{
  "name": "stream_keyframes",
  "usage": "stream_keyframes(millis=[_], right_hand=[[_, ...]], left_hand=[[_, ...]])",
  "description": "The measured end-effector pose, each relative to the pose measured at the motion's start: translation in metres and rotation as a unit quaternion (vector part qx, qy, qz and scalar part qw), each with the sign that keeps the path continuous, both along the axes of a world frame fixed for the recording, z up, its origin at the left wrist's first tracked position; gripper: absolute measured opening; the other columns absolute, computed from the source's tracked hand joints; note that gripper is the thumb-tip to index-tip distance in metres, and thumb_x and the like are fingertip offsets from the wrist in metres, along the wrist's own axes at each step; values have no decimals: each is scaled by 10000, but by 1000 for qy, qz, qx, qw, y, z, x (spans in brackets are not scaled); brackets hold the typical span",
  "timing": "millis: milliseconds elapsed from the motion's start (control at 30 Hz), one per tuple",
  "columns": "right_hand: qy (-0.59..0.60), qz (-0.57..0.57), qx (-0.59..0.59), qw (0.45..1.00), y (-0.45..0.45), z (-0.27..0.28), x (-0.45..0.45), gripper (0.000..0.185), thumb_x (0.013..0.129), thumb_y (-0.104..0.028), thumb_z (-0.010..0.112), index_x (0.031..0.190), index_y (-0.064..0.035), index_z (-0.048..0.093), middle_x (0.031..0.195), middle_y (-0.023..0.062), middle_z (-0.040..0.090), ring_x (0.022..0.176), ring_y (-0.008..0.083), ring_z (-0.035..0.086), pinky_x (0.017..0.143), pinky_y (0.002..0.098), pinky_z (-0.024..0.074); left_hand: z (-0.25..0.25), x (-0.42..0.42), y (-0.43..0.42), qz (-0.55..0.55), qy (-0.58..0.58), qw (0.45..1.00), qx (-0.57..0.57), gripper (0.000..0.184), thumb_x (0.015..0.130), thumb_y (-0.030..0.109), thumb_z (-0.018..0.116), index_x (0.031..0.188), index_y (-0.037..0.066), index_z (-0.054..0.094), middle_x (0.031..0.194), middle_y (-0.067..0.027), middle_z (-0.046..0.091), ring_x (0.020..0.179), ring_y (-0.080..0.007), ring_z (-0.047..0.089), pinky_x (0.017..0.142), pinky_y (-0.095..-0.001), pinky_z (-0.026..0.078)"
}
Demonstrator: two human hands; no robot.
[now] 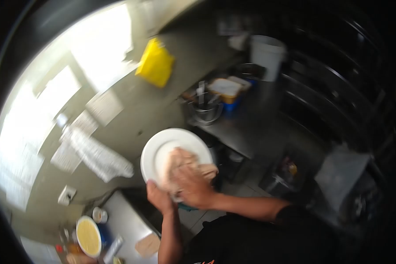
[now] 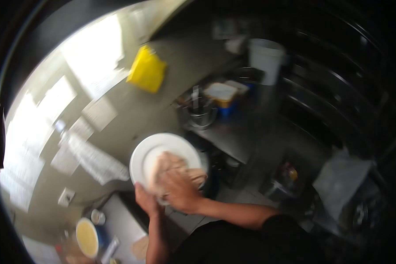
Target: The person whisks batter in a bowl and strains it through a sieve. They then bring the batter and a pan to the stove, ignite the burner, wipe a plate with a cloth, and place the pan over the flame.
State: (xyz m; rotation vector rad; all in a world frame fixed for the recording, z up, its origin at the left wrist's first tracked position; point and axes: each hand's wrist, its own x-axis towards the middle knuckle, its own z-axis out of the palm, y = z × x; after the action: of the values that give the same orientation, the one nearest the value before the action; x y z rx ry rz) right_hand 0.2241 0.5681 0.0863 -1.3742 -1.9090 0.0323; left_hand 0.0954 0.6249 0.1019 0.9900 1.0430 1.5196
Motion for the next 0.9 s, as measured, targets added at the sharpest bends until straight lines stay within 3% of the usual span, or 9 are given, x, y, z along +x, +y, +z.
stream_keyframes(millis=[167, 233, 333, 433, 567, 667, 733, 833, 900], right_hand=[[-12, -167, 44, 985, 69, 44, 12, 627, 903, -375, 527, 1434, -99, 340, 1479, 198, 288, 1371, 393, 249, 1090, 578, 166], [125, -117, -60, 983, 96, 38, 35, 640, 907, -375, 515, 1448, -105, 307, 1478, 204, 280, 1375, 397, 228, 1080, 594, 167], [195, -135, -88, 967, 119, -4, 59, 608, 919, -365, 507, 1436, -101, 324, 1469, 209, 288, 1369, 401, 237, 1092, 558, 172], [33, -180, -329, 926, 84, -24, 56, 549, 937, -344, 496, 1404, -87, 365, 1455, 221, 300, 1354, 395, 273, 1105, 489, 186], [120, -191, -88, 970, 66, -100, 74, 561, 967, -488, 382, 1275, -39, 522, 1317, 245, 467, 1285, 309, 403, 1082, 414, 257], [583, 15, -311, 750, 35, -114, 119, 587, 980, -518, 356, 1161, -14, 598, 1128, 178, 603, 1112, 189, 530, 982, 352, 373], [652, 39, -365, 663, -9, -71, 164, 521, 999, -455, 390, 1116, -1, 615, 1006, 94, 643, 971, 95, 550, 875, 295, 429], [642, -10, -257, 722, -47, -93, 223, 488, 1009, -429, 374, 1160, -20, 594, 892, 40, 648, 773, 109, 590, 746, 273, 484], [664, -80, -208, 714, -73, -70, 265, 503, 1006, -438, 382, 1177, -15, 592, 1113, 59, 608, 1018, 115, 540, 909, 281, 419]], left_hand=[[-3, -16, -19, -52, -21, 998, 6, 375, 1013, 257, 344, 1154, -52, 504, 1089, -177, 586, 922, -225, 595, 789, -339, 504], [1, -40, -31, -35, -63, 997, -17, 467, 1015, 322, 358, 1297, -44, 424, 1256, -206, 512, 1089, -267, 553, 901, -377, 465], [10, -71, -38, 52, -9, 999, -14, 460, 1012, 311, 361, 1276, -56, 444, 1214, -212, 537, 1058, -272, 564, 890, -376, 469], [23, -82, -41, 145, 122, 982, 12, 454, 1009, 300, 365, 1256, -68, 463, 1172, -218, 561, 1027, -277, 576, 880, -375, 473], [30, -69, -37, 212, 316, 923, 54, 448, 1005, 286, 370, 1229, -84, 488, 1117, -226, 594, 986, -284, 591, 865, -374, 479], [21, -34, -37, 175, 420, 889, 57, 445, 1002, 275, 374, 1208, -96, 508, 1075, -232, 619, 955, -290, 602, 854, -374, 483], [3, 1, -40, 114, 455, 883, 25, 443, 1000, 268, 376, 1195, -103, 520, 1047, -236, 635, 935, -293, 609, 847, -373, 486], [-28, 84, -47, 31, 410, 903, -125, 465, 1024, 234, 313, 1268, -133, 463, 1185, -268, 581, 1054, -317, 576, 967, -344, 425], [-45, 143, -50, -46, 218, 958, -181, 491, 1028, 245, 331, 1375, -102, 345, 1371, -254, 436, 1254, -296, 445, 1101, -357, 289]])
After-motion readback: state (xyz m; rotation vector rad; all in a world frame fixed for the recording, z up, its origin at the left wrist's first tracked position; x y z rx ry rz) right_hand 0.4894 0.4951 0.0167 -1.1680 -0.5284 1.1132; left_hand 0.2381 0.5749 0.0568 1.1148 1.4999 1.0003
